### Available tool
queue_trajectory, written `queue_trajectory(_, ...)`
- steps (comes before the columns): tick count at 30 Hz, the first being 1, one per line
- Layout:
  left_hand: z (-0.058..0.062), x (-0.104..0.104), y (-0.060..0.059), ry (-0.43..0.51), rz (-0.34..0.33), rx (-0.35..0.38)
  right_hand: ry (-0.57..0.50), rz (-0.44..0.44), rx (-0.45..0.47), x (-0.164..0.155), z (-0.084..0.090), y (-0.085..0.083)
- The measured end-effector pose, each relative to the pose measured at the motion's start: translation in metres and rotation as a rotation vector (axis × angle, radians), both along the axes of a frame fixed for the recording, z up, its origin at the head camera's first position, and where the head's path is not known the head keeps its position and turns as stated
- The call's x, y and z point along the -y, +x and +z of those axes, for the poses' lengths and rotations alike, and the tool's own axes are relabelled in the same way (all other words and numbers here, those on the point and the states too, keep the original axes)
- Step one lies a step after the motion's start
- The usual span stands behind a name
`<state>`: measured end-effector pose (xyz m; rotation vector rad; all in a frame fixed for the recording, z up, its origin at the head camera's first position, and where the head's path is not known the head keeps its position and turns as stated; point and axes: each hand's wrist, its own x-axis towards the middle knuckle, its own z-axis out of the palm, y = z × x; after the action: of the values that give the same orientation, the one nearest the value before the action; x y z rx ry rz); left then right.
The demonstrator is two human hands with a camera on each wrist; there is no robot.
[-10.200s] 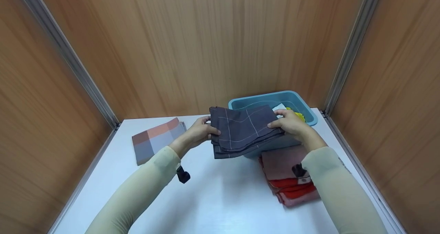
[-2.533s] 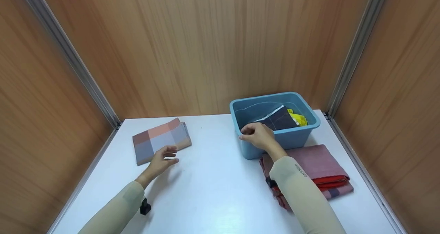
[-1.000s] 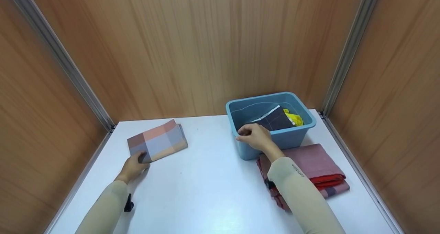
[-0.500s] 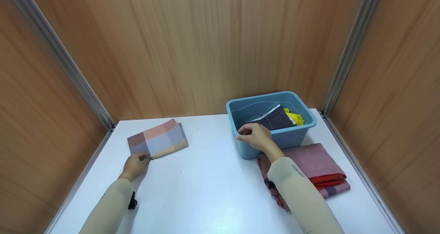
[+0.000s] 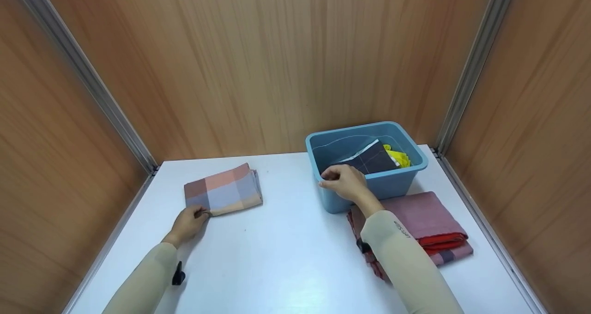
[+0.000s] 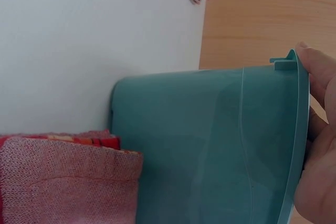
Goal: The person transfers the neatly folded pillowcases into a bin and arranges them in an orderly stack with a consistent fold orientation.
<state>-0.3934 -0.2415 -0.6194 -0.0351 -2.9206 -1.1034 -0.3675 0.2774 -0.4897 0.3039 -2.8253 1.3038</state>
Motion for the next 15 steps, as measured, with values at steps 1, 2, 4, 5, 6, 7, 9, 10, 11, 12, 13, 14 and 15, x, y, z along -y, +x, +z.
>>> queue_trajectory(1,0.000,-0.001,0.001,-0.007,-0.013,-0.008,-0.003,0.001,0.003,0.000,0.000,0.000)
queue_trajectory(2,0.001,-0.002,0.003,-0.010,-0.024,-0.006,-0.004,0.001,0.005,0.001,0.000,-0.001)
queue_trajectory(4,0.002,-0.005,0.007,-0.017,-0.048,-0.006,-0.006,-0.002,0.010,0.001,-0.001,-0.001)
queue_trajectory(5,0.003,-0.006,0.009,-0.018,-0.062,-0.008,-0.005,-0.004,0.010,0.001,-0.002,-0.001)
queue_trajectory(6,0.003,-0.007,0.012,-0.015,-0.078,-0.008,-0.004,-0.006,0.008,0.001,-0.002,-0.001)
queue_trajectory(7,0.004,-0.009,0.014,-0.015,-0.094,-0.009,-0.002,-0.007,0.006,0.001,-0.003,-0.001)
queue_trajectory(9,0.004,-0.012,0.019,-0.013,-0.120,-0.013,0.002,-0.009,-0.001,0.001,-0.003,0.000)
queue_trajectory(10,0.004,-0.013,0.022,-0.011,-0.133,-0.019,0.002,-0.009,0.000,0.002,-0.003,0.000)
queue_trajectory(11,0.004,-0.013,0.025,-0.011,-0.143,-0.024,0.003,-0.009,0.002,0.002,-0.002,0.000)
queue_trajectory(12,0.004,-0.014,0.028,-0.008,-0.151,-0.025,0.001,-0.008,0.007,0.002,-0.001,0.000)
queue_trajectory(13,0.005,-0.015,0.031,-0.006,-0.159,-0.028,-0.002,-0.008,0.012,0.003,-0.001,0.000)
queue_trajectory(14,0.005,-0.015,0.034,-0.004,-0.166,-0.027,-0.003,-0.008,0.017,0.003,0.000,0.000)
queue_trajectory(15,0.005,-0.014,0.036,-0.004,-0.174,-0.029,-0.005,-0.007,0.024,0.003,0.000,-0.001)
